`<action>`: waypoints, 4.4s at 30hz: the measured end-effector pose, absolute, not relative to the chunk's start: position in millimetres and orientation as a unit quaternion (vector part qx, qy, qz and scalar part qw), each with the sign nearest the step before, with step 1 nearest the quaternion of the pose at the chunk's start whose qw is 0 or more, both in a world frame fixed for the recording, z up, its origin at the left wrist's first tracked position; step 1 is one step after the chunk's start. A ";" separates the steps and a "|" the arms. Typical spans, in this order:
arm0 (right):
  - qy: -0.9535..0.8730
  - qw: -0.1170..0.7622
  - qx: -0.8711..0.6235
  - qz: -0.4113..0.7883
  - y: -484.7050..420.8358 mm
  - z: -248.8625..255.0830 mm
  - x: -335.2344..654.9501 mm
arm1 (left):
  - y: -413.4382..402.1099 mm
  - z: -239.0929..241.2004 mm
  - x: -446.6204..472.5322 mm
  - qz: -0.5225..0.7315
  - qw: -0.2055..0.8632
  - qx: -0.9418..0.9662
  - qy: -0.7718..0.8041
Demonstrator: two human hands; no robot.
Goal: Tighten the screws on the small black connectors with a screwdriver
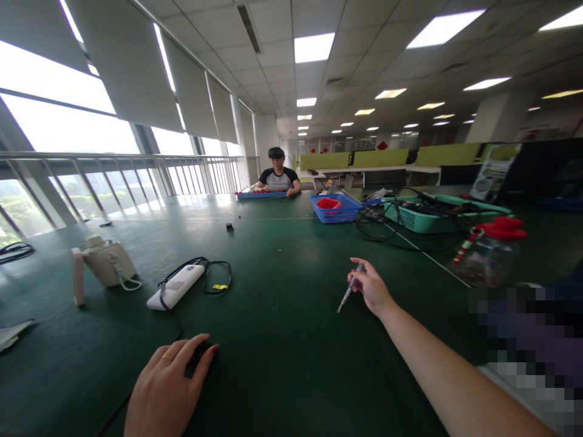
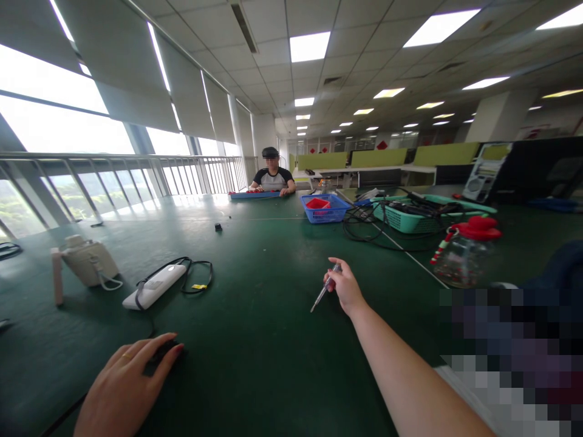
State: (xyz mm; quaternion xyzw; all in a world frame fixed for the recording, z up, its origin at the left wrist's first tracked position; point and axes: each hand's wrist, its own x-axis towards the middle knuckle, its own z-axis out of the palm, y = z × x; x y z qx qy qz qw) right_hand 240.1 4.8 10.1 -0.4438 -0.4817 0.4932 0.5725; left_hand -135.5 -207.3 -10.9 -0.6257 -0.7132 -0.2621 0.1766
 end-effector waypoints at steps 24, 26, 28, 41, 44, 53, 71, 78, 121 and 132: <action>-0.488 0.570 -0.446 0.489 3.8 10.5 240.0 | -201.4 -5.4 -132.1 -0.239 0.068 -0.572 -0.782; -0.488 0.569 -0.447 0.487 3.4 10.8 240.0 | -200.8 -6.5 -133.0 -0.242 0.060 -0.571 -0.782; -0.490 0.568 -0.449 0.486 3.6 10.8 239.8 | -200.1 -8.0 -134.1 -0.247 0.052 -0.578 -0.776; -0.500 0.570 -0.439 0.483 7.4 6.7 240.8 | -201.6 -13.2 -138.0 -0.257 0.069 -0.607 -0.749; -0.498 0.571 -0.443 0.480 5.7 8.5 239.6 | -202.4 -14.4 -138.0 -0.251 0.070 -0.599 -0.757; -0.502 0.573 -0.436 0.478 9.9 4.3 240.5 | -202.8 -15.0 -139.5 -0.242 0.084 -0.597 -0.760; -0.508 0.568 -0.437 0.478 8.1 5.8 239.9 | -195.9 -22.4 -140.8 -0.229 0.120 -0.671 -0.695; -0.515 0.564 -0.430 0.481 12.2 0.7 242.5 | -197.4 -28.1 -150.9 -0.260 0.097 -0.643 -0.714; -0.514 0.559 -0.438 0.482 6.2 6.9 240.6 | -206.4 -21.9 -190.1 -0.305 0.047 -0.621 -0.720; -0.514 0.568 -0.426 0.481 10.9 2.5 240.2 | -205.2 -16.8 -155.4 -0.267 0.038 -0.728 -0.630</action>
